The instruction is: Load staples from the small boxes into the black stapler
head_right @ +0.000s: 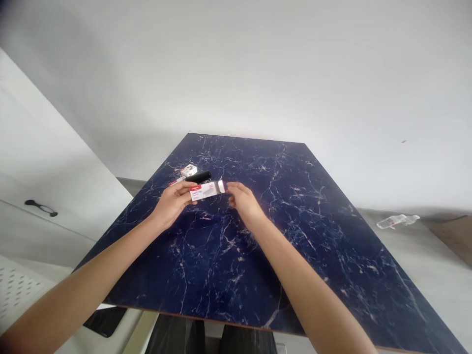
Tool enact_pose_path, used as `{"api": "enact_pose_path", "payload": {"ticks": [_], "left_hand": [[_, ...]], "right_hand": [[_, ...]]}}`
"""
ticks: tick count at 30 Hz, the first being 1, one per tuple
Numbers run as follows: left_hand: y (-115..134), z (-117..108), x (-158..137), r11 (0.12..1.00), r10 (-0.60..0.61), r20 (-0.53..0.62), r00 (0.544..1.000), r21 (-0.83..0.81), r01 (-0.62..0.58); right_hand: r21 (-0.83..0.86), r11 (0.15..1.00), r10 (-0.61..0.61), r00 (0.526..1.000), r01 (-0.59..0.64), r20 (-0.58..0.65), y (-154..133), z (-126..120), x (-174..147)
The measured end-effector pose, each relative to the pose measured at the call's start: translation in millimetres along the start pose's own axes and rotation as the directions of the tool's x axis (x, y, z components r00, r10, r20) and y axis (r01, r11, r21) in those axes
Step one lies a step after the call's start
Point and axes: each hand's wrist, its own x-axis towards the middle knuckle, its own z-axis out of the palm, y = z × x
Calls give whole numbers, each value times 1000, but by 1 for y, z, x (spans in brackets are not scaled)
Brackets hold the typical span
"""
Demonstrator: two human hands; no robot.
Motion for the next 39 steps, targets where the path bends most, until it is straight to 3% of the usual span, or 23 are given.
{"api": "enact_pose_path", "payload": {"ticks": [3,5,7,11,15,22,29,35,39], "left_hand": [[-1,-4,4,1000,-6,-41,999,10,6],[-2,-5,4,999,-20,-34,999,31,21],[-4,-5,4,998,-34,-17,999,45,34],[-3,-2,1,998,-59,13,998,28,58],[2,1,-2,995,-98,36,995,-6,98],[3,2,-3,989,-130,55,990,-66,133],[1,0,-1,989,-126,63,990,-67,130],[1,2,-2,985,-134,81,988,-97,142],[-1,6,-5,982,-129,77,989,-128,138]], "right_hand": [[238,968,109,987,-78,-118,-4,-10,0],[289,956,90,989,-52,-119,-7,-12,-3],[247,969,46,990,-13,-132,-10,-11,-6],[3,993,-120,982,122,-147,-14,-6,-8],[26,974,-221,965,227,-138,-17,-3,-12],[28,992,-118,992,119,-37,-27,-5,-19],[-16,988,-155,988,155,-19,-24,-5,-19],[-269,937,-252,964,222,-84,-19,-2,-18],[-315,919,-302,937,237,-176,-10,3,-16]]}}
